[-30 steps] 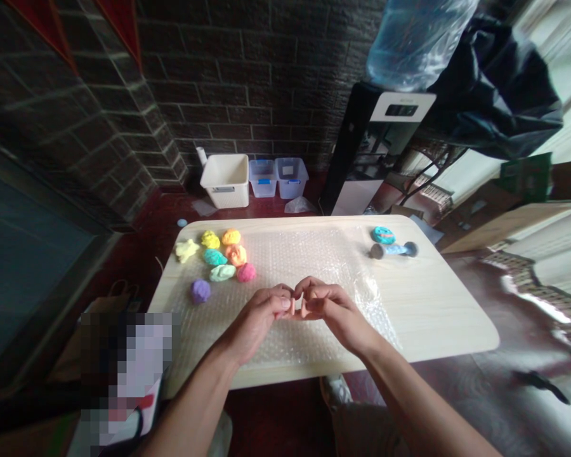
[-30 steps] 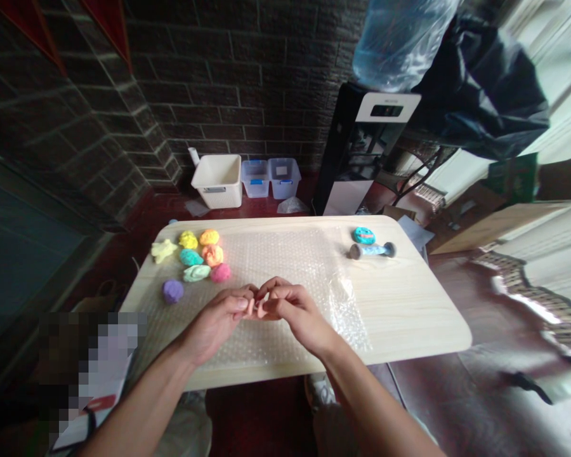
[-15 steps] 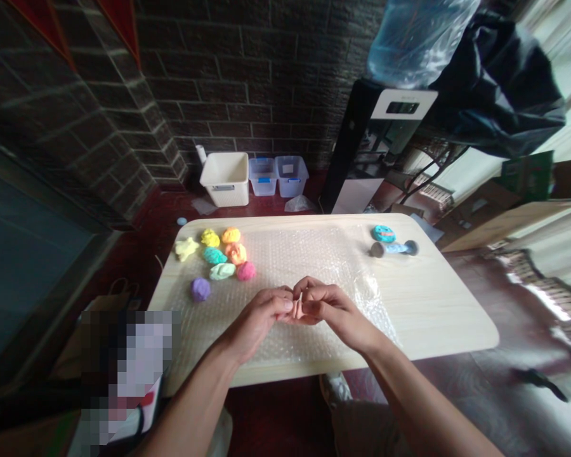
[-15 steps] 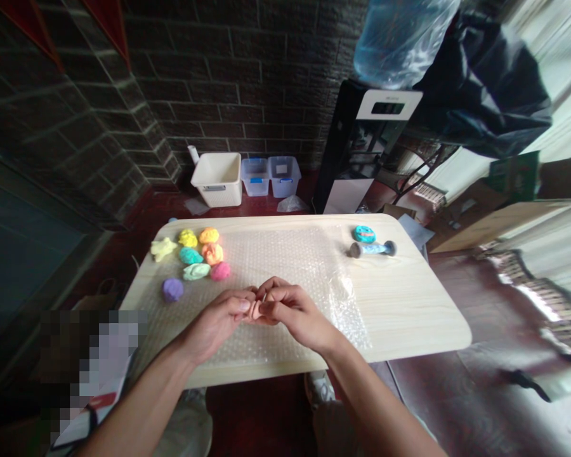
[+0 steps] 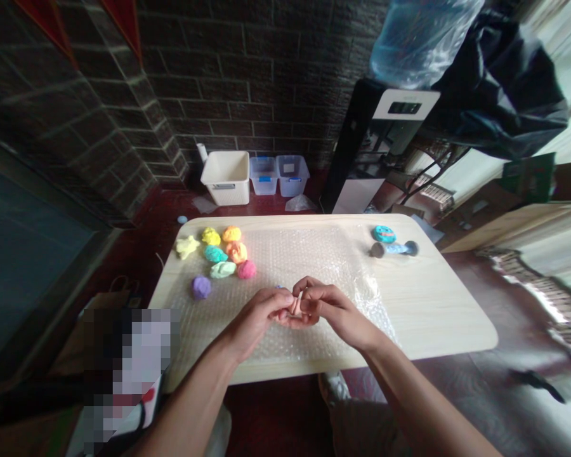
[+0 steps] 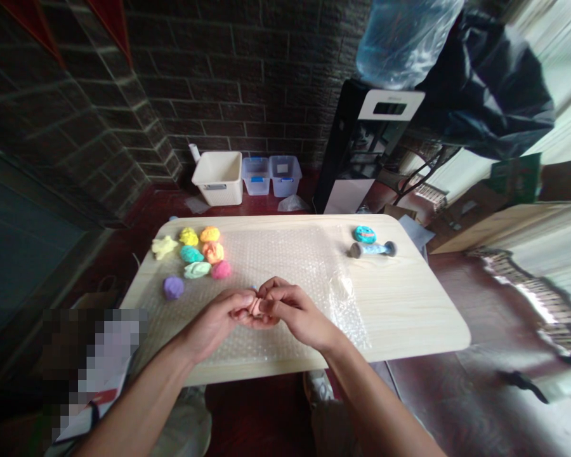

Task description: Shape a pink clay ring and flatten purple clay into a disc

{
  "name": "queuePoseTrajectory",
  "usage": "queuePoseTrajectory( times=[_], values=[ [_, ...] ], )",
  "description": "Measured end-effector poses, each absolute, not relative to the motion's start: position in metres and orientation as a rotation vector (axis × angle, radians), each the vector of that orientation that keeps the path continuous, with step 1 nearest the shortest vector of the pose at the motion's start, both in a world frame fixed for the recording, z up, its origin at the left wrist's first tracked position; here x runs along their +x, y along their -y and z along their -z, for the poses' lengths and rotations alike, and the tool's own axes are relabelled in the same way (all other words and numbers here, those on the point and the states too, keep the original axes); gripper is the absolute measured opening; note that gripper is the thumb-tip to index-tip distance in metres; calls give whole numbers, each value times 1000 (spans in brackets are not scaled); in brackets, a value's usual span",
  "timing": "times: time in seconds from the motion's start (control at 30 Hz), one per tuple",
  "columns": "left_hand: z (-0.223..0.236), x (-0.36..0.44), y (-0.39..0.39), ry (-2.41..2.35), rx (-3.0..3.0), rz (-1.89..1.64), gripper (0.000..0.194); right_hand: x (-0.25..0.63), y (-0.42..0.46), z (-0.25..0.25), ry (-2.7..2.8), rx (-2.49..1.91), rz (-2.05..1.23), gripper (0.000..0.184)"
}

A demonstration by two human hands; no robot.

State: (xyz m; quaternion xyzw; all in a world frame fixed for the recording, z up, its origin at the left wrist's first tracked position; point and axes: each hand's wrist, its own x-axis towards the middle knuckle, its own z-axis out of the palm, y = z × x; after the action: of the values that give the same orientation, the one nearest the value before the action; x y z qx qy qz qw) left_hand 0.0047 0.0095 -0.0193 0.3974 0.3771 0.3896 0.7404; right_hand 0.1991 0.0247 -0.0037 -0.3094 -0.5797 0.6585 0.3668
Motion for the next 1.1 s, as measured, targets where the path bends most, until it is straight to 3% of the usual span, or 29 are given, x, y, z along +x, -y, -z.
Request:
queuePoseTrajectory(
  times=[0.23, 1.1],
  values=[
    [24, 8, -13, -839, 712, -1006, 39, 195, -27, 16, 1326, -982, -1683, 32],
    [24, 9, -10, -917, 887, -929, 38, 194, -26, 9, 1430, -917, -1771, 39]
  ],
)
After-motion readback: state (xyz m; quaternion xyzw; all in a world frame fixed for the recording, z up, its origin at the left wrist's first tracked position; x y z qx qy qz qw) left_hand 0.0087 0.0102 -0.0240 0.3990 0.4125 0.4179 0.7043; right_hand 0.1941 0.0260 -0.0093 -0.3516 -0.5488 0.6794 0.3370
